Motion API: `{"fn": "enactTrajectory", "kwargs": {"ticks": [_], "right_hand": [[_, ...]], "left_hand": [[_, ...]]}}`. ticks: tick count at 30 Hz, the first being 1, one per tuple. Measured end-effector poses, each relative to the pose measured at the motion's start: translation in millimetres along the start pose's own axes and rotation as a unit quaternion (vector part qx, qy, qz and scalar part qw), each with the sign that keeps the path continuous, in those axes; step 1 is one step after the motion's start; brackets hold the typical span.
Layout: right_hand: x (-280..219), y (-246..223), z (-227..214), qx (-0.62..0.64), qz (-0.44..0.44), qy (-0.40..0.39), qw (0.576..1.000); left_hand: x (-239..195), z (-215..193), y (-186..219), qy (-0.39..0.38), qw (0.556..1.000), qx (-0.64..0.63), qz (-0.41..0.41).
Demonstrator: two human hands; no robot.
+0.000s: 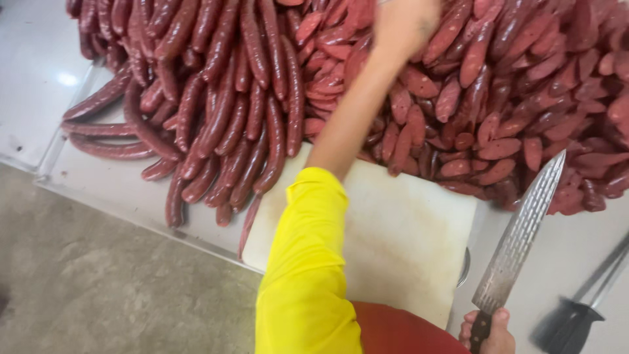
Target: The person slices several sausages one by one on a cutting board using a knife, moving the resulting slices to a pile on the workspace after each sausage is cut.
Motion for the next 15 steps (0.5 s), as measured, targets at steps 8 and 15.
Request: {"fn": "enactTrajectory", "kwargs": {"ticks": [8,15], "right_hand": [[-34,-14,28,-0.024,0.019,-0.086,0.996],[-68,-20,26,-0.079,-0.128,-0.145,0.978]], "left_hand": [[-196,-86,-114,-0.163,0.898,0.301,-0.276],[-184,-84,-168,-0.119,0.925,0.102,-0.347]]}}
Point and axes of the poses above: each hand's wrist, its own x-axis towards the middle knuckle, its own z-axis out of the palm, y = z × x, the point moved 5 cm from there along x, towards the middle knuckle, and after that the axes turned 8 degrees about z, right-handed, at the moved point
